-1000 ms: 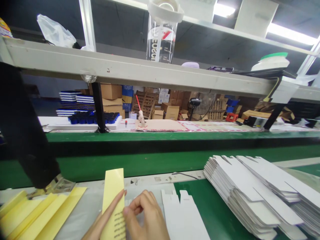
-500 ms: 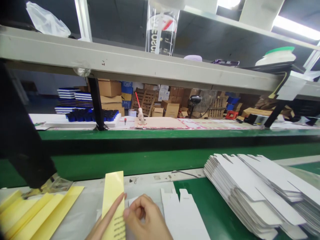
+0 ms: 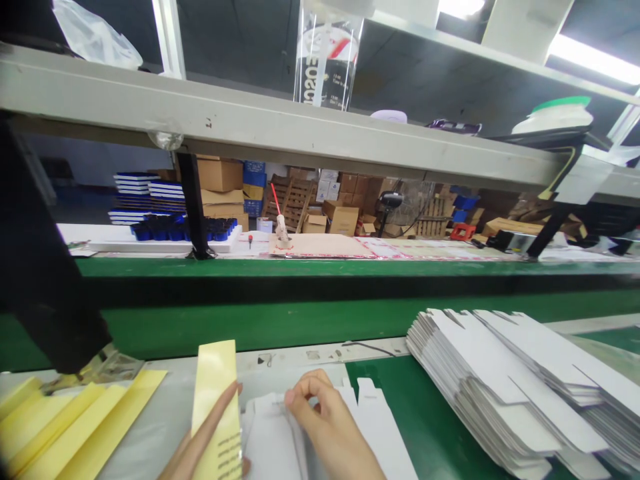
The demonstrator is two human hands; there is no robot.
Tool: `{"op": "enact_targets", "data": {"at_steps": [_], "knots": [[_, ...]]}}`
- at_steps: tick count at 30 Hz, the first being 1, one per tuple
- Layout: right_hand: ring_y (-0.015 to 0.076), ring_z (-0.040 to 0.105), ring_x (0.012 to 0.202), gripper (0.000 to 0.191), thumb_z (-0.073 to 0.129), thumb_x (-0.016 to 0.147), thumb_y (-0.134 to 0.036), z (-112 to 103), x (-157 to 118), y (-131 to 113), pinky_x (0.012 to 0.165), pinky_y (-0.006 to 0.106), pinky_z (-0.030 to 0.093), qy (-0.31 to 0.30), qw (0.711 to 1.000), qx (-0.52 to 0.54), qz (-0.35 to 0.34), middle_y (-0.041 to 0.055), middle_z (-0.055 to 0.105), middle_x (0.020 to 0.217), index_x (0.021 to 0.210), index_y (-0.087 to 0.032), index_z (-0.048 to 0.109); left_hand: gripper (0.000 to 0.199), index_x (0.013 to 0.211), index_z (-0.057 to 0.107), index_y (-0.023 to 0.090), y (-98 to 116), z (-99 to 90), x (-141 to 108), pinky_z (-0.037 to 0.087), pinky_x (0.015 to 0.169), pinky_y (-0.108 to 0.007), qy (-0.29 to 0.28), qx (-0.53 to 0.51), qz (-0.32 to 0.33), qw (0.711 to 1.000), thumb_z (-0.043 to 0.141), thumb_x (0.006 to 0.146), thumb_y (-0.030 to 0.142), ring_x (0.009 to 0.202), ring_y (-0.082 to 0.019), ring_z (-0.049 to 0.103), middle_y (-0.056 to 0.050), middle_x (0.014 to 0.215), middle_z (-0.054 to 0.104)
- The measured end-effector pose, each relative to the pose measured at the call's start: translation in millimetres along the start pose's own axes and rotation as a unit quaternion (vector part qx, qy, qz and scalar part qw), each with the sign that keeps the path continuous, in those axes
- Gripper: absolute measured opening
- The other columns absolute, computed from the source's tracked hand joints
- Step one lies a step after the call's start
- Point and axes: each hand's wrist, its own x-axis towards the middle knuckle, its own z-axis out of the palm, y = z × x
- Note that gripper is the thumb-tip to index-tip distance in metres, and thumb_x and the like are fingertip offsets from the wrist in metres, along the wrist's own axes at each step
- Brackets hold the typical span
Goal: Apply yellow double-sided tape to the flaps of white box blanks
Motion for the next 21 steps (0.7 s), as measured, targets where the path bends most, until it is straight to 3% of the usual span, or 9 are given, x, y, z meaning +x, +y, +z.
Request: {"op": "enact_targets", "data": {"at_steps": [3, 5, 9, 15, 17, 21], "knots": [[0.0187, 0.047, 0.087, 0.031, 0.051, 0.077, -0.047, 1, 4, 13, 0.075, 0.025, 0.035, -0.018, 1.000, -0.001, 0.011, 0.0012, 0.047, 0.093, 0.062, -0.020, 0.047, 0.090, 0.136, 0.020, 0.014, 0, -4.9, 0, 0.031, 0.097, -0.046, 0.066, 0.082, -0.001, 0.994, 0.058, 0.058, 0.033, 0.125, -0.035, 0.028, -0.015, 0.134, 0.036], [0.0192, 0.047, 0.092, 0.028, 0.050, 0.078, -0.046, 6, 4, 17, 0.079, 0.026, 0.035, -0.031, 0.999, 0.010, 0.018, 0.0020, 0.046, 0.100, 0.065, -0.021, 0.049, 0.091, 0.137, 0.018, 0.016, -2, -5.7, 1, 0.025, 0.099, -0.050, 0.104, 0.142, -0.006, 0.984, 0.060, 0.057, 0.029, 0.128, -0.035, 0.017, -0.014, 0.133, 0.039], [0.0193, 0.047, 0.096, 0.025, 0.051, 0.078, -0.043, 9, 3, 19, 0.078, 0.025, 0.038, -0.062, 0.997, 0.032, 0.025, 0.0035, 0.042, 0.105, 0.067, -0.021, 0.050, 0.094, 0.138, 0.012, 0.015, -11, 0.7, 6, 0.032, 0.096, -0.045, 0.067, 0.143, -0.009, 0.987, 0.062, 0.059, 0.029, 0.125, -0.034, 0.029, -0.015, 0.139, 0.029], [0.0211, 0.047, 0.100, 0.025, 0.054, 0.076, -0.042, 3, 3, 21, 0.084, 0.028, 0.035, -0.044, 0.997, 0.040, 0.040, 0.0039, 0.046, 0.105, 0.065, -0.020, 0.052, 0.097, 0.137, 0.012, 0.018, -18, 3.3, 11, 0.029, 0.099, -0.040, 0.012, 0.134, 0.018, 0.991, 0.066, 0.058, 0.033, 0.126, -0.029, 0.027, -0.010, 0.139, 0.030], [0.0225, 0.046, 0.102, 0.027, 0.055, 0.075, -0.046, 6, 3, 23, 0.089, 0.030, 0.033, -0.013, 0.997, 0.062, 0.052, 0.0036, 0.049, 0.105, 0.066, -0.020, 0.054, 0.096, 0.138, 0.012, 0.016, -13, 1.1, 10, 0.028, 0.100, -0.043, 0.007, 0.145, 0.027, 0.989, 0.065, 0.059, 0.035, 0.127, -0.030, 0.024, -0.012, 0.141, 0.025], [0.0247, 0.037, 0.116, 0.039, 0.051, 0.072, -0.058, 19, -2, 28, 0.098, 0.033, 0.026, 0.139, 0.975, 0.145, 0.091, 0.0026, 0.052, 0.116, 0.089, -0.024, 0.059, 0.093, 0.137, 0.014, 0.008, -3, -1.6, 5, 0.017, 0.103, -0.046, 0.001, 0.145, 0.044, 0.988, 0.056, 0.065, 0.049, 0.130, -0.030, 0.015, -0.016, 0.142, 0.021]]}}
